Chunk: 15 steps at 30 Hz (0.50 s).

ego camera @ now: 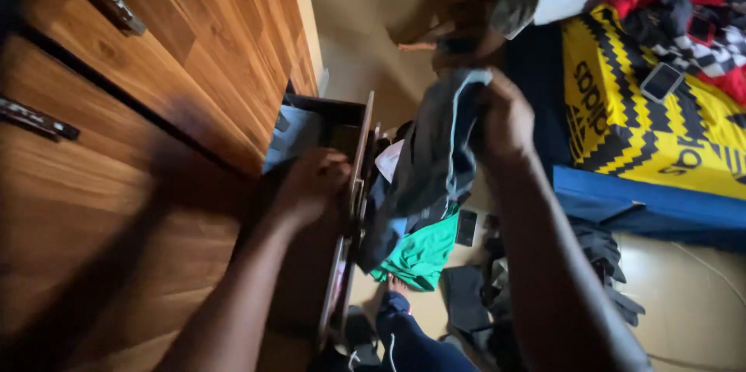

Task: Sort and organize pairs of denim jeans and clothes from a wooden dresser drawer.

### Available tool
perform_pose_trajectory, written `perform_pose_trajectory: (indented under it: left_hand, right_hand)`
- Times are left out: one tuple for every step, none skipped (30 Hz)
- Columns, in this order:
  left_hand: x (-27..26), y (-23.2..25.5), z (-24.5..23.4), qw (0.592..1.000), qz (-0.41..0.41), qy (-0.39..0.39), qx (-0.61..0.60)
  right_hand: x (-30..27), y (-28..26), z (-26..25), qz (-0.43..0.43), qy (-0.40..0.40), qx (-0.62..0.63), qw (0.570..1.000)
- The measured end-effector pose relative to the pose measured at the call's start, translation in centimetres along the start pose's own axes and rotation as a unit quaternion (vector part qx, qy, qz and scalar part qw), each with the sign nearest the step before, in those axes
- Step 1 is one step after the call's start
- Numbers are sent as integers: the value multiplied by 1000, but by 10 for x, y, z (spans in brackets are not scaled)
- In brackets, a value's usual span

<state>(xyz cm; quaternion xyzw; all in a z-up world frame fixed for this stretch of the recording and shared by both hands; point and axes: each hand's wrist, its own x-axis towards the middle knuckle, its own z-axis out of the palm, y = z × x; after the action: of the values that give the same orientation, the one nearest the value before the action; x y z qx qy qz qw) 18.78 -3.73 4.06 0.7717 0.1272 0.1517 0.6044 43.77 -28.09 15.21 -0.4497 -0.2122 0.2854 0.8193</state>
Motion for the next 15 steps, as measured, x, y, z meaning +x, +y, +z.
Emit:
perform_pose_trajectory:
  left_hand:
    - [-5, 3, -4, 1000, -9, 6, -2]
    - [-11, 6, -9, 998, -9, 34, 57]
    - [-8, 11, -17, 991, -1, 63, 120]
    - [-6, 9, -22, 990, -3, 69, 121]
    - [-5, 8, -27, 982, 3, 83, 168]
    - [-5, 8, -32, 972, 8, 97, 215]
    - [-9, 5, -34, 971, 2, 101, 217]
    - [-14, 3, -36, 966, -7, 106, 237]
    - [-16, 1, -38, 960, -15, 110, 256]
    - [-20, -2, -38, 960, -19, 113, 256]
    - [-21, -6, -40, 959, -40, 108, 258]
    - [-23, -10, -41, 958, -61, 103, 260]
    - [-24, -5, -42, 958, -63, 103, 262]
    - [-25, 0, -42, 953, -91, 96, 273]
    - [-24, 4, -43, 947, -117, 88, 285]
  right_hand:
    - [8, -11, 4, 11, -2, 1, 1000]
    - [17, -22, 8, -20, -10, 49, 999]
    - [32, -34, 14, -57, -21, 98, 993]
    - [36, -48, 26, -53, -27, 100, 993]
    - [39, -62, 37, -54, -24, 120, 991]
    - [42, -77, 49, -54, -22, 139, 989]
    - [51, -81, 44, -48, -24, 142, 988]
    - [59, -84, 39, -113, -61, 103, 986]
    - [67, -89, 33, -180, -96, 63, 977]
    - [78, -80, 17, -176, -98, 65, 977]
    - [89, -71, 2, -199, -99, 41, 974]
    - [100, -61, -12, -222, -99, 17, 970]
    - [104, -48, -19, -221, -98, 20, 970]
    - [108, -34, -26, -187, 17, -15, 982]
    - [112, -20, -33, -155, 133, -51, 978]
